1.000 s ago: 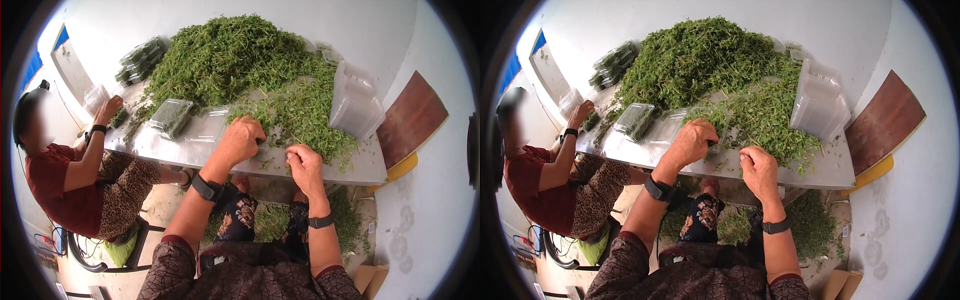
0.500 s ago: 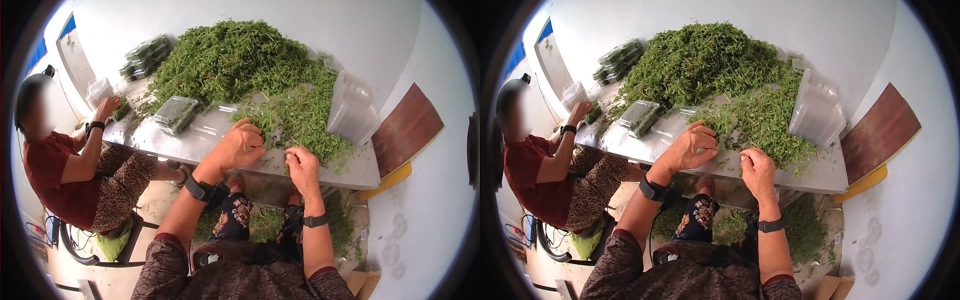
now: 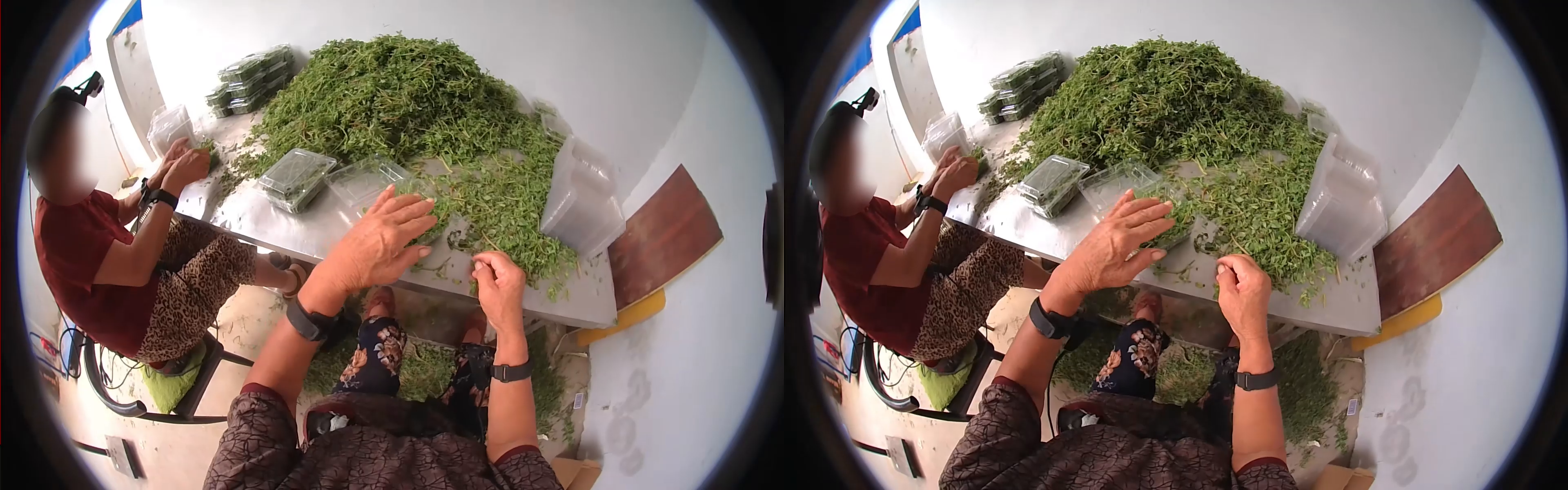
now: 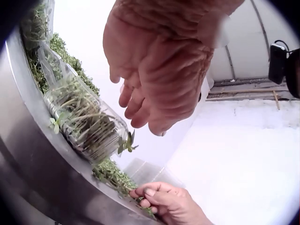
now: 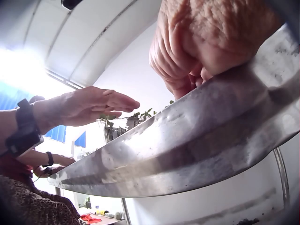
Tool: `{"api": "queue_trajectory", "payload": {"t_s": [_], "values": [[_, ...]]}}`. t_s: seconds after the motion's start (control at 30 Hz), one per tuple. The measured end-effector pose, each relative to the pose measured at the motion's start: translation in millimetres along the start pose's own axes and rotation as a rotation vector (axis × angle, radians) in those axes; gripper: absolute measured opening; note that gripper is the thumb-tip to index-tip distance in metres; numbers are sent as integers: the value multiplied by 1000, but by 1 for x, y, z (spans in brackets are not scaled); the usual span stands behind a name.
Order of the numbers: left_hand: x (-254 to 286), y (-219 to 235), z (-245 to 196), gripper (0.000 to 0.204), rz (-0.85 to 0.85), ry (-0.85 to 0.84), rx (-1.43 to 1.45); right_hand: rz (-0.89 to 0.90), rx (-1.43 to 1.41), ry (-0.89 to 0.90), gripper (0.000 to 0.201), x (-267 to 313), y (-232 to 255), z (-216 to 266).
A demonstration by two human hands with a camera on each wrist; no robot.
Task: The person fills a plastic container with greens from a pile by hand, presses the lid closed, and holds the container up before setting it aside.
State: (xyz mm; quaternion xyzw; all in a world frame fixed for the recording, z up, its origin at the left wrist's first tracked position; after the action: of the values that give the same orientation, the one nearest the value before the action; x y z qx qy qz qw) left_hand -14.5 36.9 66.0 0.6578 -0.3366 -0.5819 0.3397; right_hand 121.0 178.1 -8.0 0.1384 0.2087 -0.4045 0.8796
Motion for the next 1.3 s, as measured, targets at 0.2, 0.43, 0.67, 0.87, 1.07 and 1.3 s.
{"api": "queue_trajectory", "payload": {"t_s": [0.2, 0.43, 0.67, 0.87, 1.07, 1.3], "values": [[-12, -26, -7, 46, 22, -111, -185, 8, 28, 3, 9, 1, -1, 5], [-15, -47, 8, 52, 239, 13, -66, 20, -2, 3, 8, 0, -1, 3], [-23, -59, 16, 57, 432, 103, 42, 20, 35, 31, 10, 0, -1, 3], [-17, -28, 15, 56, 187, 52, 228, 27, 44, 53, 9, 0, -2, 6], [-5, -18, 35, 57, 58, 179, 4, 27, 12, 49, 9, 0, -2, 4], [-12, -40, 29, 60, 318, 131, -22, 52, 58, 28, 10, 0, -2, 3]]}}
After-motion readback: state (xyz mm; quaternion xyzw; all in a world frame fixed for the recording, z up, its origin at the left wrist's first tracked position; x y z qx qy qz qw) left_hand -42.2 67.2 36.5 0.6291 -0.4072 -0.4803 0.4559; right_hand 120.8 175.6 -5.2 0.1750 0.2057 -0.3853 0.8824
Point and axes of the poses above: each hand's wrist, its own x-axis away from the middle knuckle, its own y-axis out of the back of the hand, z = x × y, the point moved 7 cm from there along -x, towards the middle knuckle, and after that the axes turned 13 degrees about -x, right-handed, at the moved point
